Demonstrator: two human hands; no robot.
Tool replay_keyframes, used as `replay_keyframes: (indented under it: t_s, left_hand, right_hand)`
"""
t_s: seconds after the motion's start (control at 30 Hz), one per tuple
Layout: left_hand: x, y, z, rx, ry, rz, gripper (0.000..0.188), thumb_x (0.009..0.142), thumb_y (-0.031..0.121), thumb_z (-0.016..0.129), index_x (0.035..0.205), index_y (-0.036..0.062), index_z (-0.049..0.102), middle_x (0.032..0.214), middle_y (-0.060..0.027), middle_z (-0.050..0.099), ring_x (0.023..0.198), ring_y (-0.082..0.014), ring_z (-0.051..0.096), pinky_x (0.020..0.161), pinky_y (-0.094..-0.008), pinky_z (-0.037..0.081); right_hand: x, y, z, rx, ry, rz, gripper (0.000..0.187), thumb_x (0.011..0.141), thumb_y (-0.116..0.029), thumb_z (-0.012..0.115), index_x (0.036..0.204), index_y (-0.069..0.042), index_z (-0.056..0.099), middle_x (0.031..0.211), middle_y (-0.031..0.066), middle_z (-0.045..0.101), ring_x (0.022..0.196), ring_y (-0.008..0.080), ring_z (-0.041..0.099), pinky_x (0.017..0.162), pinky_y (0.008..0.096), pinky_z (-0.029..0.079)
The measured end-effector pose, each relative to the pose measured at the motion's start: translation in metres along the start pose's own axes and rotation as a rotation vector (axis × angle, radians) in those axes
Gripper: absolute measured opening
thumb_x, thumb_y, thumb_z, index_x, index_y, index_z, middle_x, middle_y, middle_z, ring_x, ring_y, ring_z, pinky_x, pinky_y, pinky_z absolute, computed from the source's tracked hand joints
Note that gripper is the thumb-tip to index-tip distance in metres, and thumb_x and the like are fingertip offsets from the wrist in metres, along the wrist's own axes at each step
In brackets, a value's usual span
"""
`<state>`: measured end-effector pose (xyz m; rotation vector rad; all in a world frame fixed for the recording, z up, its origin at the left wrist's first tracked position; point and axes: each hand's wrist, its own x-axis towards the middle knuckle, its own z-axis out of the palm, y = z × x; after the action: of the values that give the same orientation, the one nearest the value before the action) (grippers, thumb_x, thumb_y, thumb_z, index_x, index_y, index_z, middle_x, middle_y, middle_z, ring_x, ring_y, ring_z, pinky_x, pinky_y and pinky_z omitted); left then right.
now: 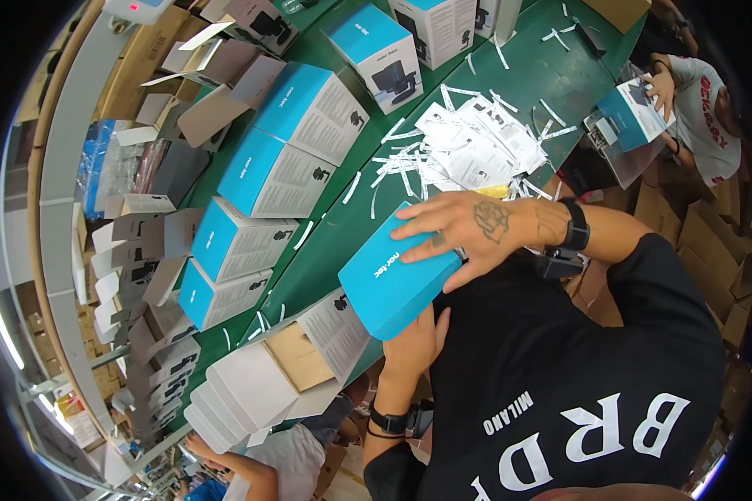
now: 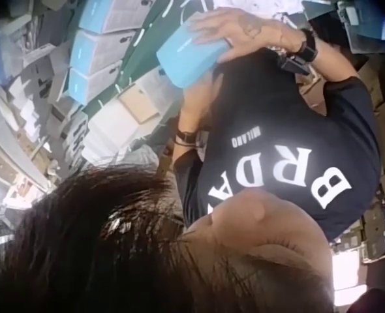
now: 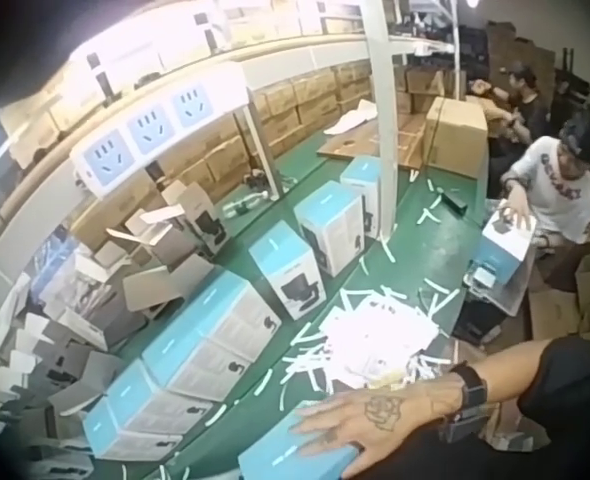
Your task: The person uses a utility knife to remove a sticker from a blue box, places a manual inside, and closes the lid. They then apply a new sticker to the box by hand and set it aside.
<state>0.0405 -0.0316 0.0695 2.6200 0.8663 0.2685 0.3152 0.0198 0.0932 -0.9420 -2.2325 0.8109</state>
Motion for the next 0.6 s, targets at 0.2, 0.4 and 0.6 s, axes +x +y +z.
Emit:
replay_keyframes:
  t_s: [0.2, 0.4, 0.6]
  left_hand:
    - [-0.05, 0.001, -0.014, -0.122, 0.231, 0.18, 0.051, 0.083, 0.017, 0.084, 0.126, -0.0024, 0.064, 0.138, -0.0256, 0.059, 0.122, -0.0423, 0.061, 0.104, -0.0554, 0.048]
    - [0.005, -0.021, -0.027, -0.187, 0.41, -0.32, 0.074, 0.083, 0.018, 0.086, 0.147, 0.0009, 0.052, 0.157, -0.0341, 0.038, 0.137, -0.0569, 0.047, 0.107, -0.0528, 0.049]
    - [-0.015, -0.037, -0.005, -0.382, 0.224, -0.333, 0.085, 0.085, 0.015, 0.083, 0.156, 0.0014, 0.039, 0.166, -0.0371, 0.016, 0.151, -0.0581, 0.023, 0.117, -0.0599, 0.034]
  right_hand:
    - [-0.028, 0.002, 0.041, -0.161, 0.17, -0.036, 0.063, 0.078, -0.03, 0.086, 0.136, -0.015, 0.064, 0.151, 0.0139, 0.054, 0.143, 0.0404, 0.049, 0.098, 0.0472, 0.059]
    - [-0.03, 0.003, 0.041, -0.191, 0.141, -0.038, 0.062, 0.083, -0.028, 0.083, 0.139, -0.014, 0.061, 0.155, 0.0146, 0.05, 0.145, 0.0411, 0.046, 0.095, 0.046, 0.06]
    - [-0.032, -0.014, 0.042, -0.192, 0.105, 0.058, 0.07, 0.086, -0.032, 0.08, 0.148, -0.016, 0.052, 0.163, 0.0141, 0.041, 0.149, 0.0414, 0.039, 0.106, 0.0532, 0.051]
